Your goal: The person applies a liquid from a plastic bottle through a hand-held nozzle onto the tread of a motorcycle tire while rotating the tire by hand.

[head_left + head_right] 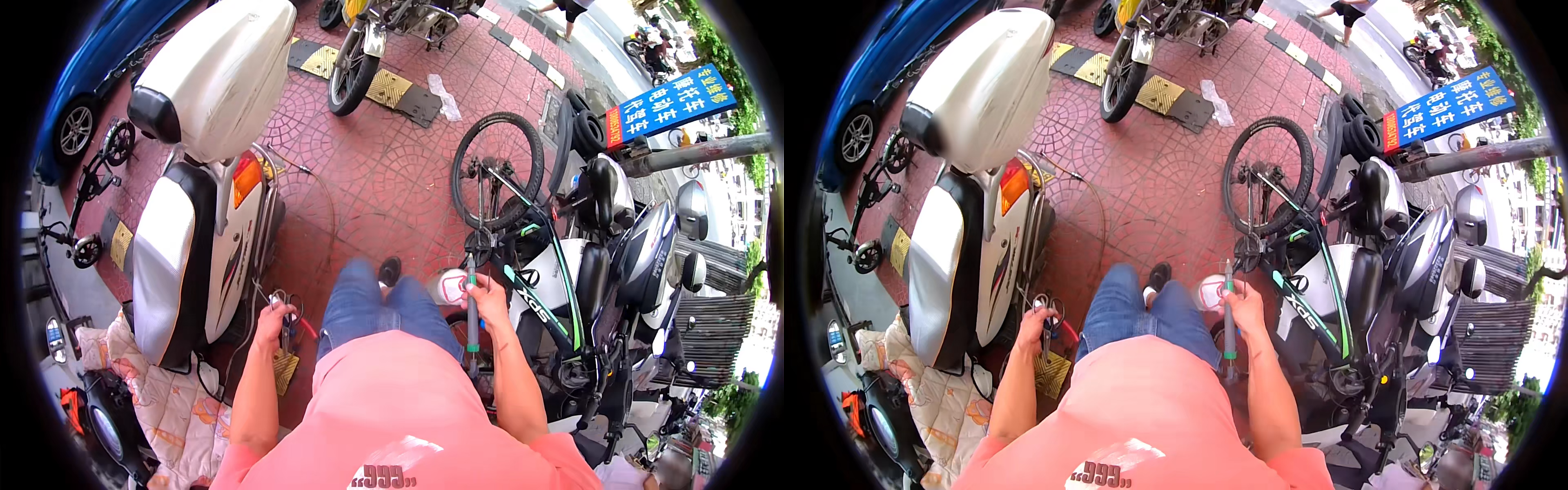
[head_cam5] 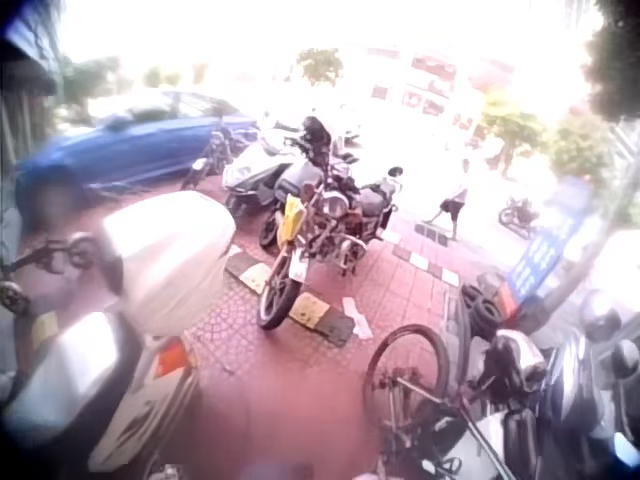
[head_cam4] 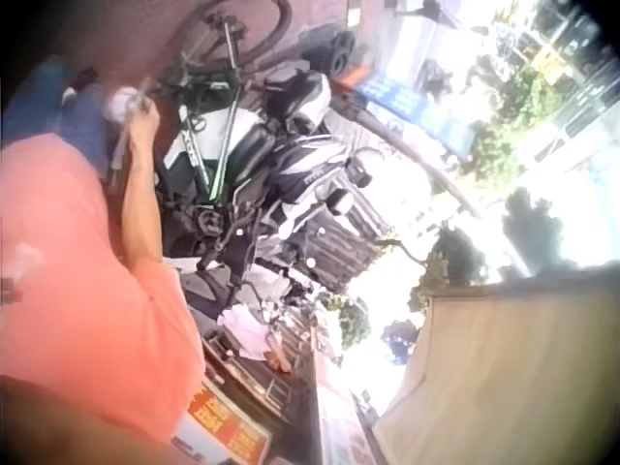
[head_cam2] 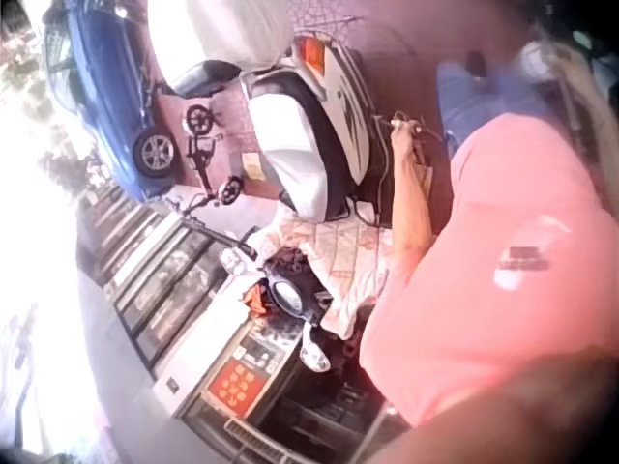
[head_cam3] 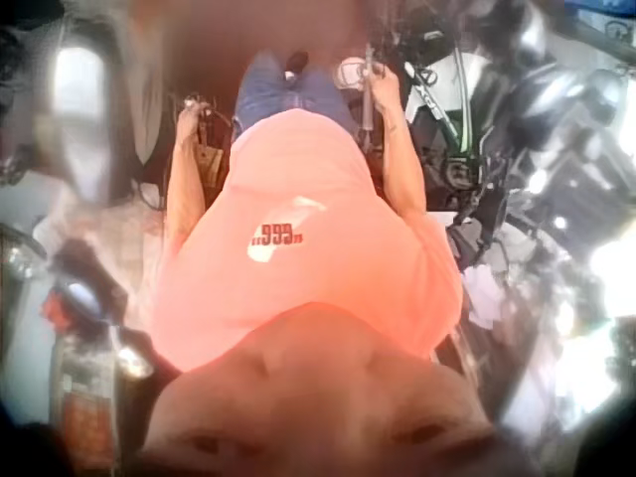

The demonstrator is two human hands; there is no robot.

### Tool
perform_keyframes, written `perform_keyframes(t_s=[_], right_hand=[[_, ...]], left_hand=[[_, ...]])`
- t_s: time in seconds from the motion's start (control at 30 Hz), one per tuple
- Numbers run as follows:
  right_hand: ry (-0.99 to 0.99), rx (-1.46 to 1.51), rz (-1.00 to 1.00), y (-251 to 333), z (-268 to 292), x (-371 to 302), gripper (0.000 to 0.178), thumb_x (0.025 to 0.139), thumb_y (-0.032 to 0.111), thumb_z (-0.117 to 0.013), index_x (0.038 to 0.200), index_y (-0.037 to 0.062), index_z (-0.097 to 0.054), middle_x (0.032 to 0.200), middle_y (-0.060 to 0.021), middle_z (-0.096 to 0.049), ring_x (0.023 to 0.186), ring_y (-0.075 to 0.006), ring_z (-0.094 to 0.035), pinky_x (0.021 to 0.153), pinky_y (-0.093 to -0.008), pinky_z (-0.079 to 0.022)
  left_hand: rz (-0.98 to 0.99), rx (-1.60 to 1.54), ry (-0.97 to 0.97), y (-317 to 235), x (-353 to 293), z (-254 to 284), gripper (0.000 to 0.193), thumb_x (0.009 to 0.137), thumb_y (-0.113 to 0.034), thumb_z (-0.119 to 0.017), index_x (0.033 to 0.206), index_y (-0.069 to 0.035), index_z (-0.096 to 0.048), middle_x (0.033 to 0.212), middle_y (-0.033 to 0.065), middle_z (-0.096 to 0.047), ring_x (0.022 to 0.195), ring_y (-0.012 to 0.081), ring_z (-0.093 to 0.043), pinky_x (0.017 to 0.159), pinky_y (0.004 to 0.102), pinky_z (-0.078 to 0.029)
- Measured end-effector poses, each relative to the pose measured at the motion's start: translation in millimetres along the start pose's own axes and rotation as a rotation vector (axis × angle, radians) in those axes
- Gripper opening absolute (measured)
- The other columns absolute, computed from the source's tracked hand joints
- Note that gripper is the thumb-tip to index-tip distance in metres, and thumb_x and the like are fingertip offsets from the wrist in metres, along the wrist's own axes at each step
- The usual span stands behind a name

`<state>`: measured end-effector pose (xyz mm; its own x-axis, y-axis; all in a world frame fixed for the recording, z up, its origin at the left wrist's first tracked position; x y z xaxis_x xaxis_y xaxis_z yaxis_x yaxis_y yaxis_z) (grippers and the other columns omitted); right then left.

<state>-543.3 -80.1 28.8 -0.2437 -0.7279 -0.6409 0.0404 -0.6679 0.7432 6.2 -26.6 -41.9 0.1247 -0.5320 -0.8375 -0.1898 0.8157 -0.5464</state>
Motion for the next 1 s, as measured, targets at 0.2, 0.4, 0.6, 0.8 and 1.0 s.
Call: perform_keyframes(t_s=[0.2, 0.4, 0.6, 0.8, 1.0], right_hand=[[0.078, 0.085, -0.096, 125, -20, 116, 0.044, 0.098, 0.006, -0.07, 0.141, -0.0004, -0.06, 0.096, -0.0083, -0.074, 0.074, -0.0158, -0.071, 0.062, -0.0278, -0.058], [0.221, 0.09, -0.081, 214, -63, 247, 0.065, 0.097, 0.01, -0.072, 0.155, -0.001, -0.045, 0.104, -0.0123, -0.077, 0.082, -0.0155, -0.074, 0.053, -0.023, -0.048], [0.374, 0.237, -0.152, 242, -105, 402, 0.067, 0.097, 0.017, -0.075, 0.155, 0.0008, -0.045, 0.104, -0.0126, -0.077, 0.083, -0.0147, -0.074, 0.053, -0.0203, -0.044], [0.632, 0.2, 0.058, 164, -213, 609, 0.062, 0.099, 0.016, -0.073, 0.153, -0.003, -0.047, 0.097, -0.0111, -0.076, 0.079, -0.0131, -0.072, 0.069, -0.0256, -0.057], [0.745, 0.065, 0.194, 103, -306, 751, 0.057, 0.099, 0.015, -0.07, 0.147, -0.0073, -0.051, 0.102, -0.0059, -0.073, 0.088, -0.0126, -0.07, 0.07, -0.0278, -0.057]], left_hand=[[-0.165, 0.068, 0.02, -170, 52, -117, 0.017, 0.092, -0.014, -0.072, 0.077, -0.008, -0.066, 0.076, -0.0024, -0.064, 0.069, 0.0086, -0.057, 0.066, 0.0279, -0.043], [-0.299, 0.256, 0.028, -284, 173, -205, 0.02, 0.091, -0.017, -0.072, 0.078, -0.005, -0.064, 0.073, -0.0044, -0.058, 0.068, 0.0061, -0.05, 0.062, 0.0277, -0.038], [-0.264, 0.212, 0.079, -385, 321, -264, 0.012, 0.093, -0.017, -0.073, 0.095, -0.005, -0.074, 0.081, -0.0052, -0.063, 0.066, 0.0046, -0.051, 0.059, 0.0249, -0.039], [-0.275, 0.147, 0.018, -394, 526, -225, 0.018, 0.094, -0.02, -0.072, 0.104, -0.005, -0.072, 0.094, 0.0018, -0.074, 0.069, 0.007, -0.061, 0.056, 0.0228, -0.051], [-0.378, -0.136, -0.117, -316, 726, -178, 0.017, 0.098, -0.017, -0.065, 0.107, -0.003, -0.067, 0.093, 0.0063, -0.072, 0.073, 0.0136, -0.065, 0.053, 0.0284, -0.054]])
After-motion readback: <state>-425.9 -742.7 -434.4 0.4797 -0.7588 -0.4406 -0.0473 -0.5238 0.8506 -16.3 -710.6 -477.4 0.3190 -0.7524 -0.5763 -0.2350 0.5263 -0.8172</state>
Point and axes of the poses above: each hand's wrist, its own x-axis towards the middle knuckle, its own z-axis out of the back of the hand, y = z × x, the point moved 5 cm from there along x, towards the middle knuckle
